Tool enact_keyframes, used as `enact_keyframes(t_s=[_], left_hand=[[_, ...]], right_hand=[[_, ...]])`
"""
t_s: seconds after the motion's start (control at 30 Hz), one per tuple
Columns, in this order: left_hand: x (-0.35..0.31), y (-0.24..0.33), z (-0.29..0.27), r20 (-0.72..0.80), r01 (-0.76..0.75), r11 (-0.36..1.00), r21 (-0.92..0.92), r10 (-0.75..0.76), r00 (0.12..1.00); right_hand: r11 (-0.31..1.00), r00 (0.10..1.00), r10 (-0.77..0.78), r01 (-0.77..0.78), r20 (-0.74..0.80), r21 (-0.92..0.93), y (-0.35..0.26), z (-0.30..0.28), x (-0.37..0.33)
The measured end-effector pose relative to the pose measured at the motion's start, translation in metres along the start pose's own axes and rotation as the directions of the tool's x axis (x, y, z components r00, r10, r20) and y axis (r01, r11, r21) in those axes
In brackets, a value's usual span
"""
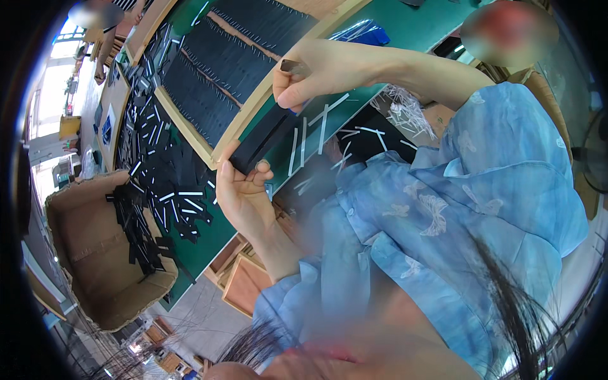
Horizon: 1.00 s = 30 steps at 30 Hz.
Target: Inserting thin black industrial components into a slotted wooden organizer tray on a factory workbench.
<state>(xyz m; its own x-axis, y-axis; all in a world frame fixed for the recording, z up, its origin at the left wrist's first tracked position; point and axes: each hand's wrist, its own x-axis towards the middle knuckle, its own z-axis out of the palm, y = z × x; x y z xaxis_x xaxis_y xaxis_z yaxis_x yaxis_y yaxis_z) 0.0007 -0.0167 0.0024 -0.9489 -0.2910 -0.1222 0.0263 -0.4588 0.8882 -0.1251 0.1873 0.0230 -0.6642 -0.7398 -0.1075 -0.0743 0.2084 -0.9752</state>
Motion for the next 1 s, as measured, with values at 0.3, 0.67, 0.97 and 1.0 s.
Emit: enact_keyframes(t_s=[0.3, 0.67, 0.97, 1.0], left_hand=[[-0.010, -0.006, -0.033, -0.260, -0.067, 0.983, 0.171, 0.110, 0.959], [0.002, -0.012, -0.044, -0.172, 0.008, 0.995, -0.100, -0.025, 0.985], [0.005, -0.014, -0.043, -0.208, -0.040, 0.998, 0.039, 0.047, 0.977], [0.006, -0.012, -0.034, -0.153, -0.013, 0.999, 0.033, 0.018, 0.988]], right_hand=[[0.702, 0.916, -0.398, 0.334, 0.042, -0.629, 0.040, -0.017, 0.005], [0.640, 0.930, -0.366, 0.280, 0.037, -0.716, 0.043, -0.019, 0.004], [0.427, 0.771, -0.592, 0.549, 0.236, -0.719, 0.013, -0.020, -0.012], [0.426, 0.773, -0.590, 0.544, 0.233, -0.723, 0.002, -0.017, -0.017]])
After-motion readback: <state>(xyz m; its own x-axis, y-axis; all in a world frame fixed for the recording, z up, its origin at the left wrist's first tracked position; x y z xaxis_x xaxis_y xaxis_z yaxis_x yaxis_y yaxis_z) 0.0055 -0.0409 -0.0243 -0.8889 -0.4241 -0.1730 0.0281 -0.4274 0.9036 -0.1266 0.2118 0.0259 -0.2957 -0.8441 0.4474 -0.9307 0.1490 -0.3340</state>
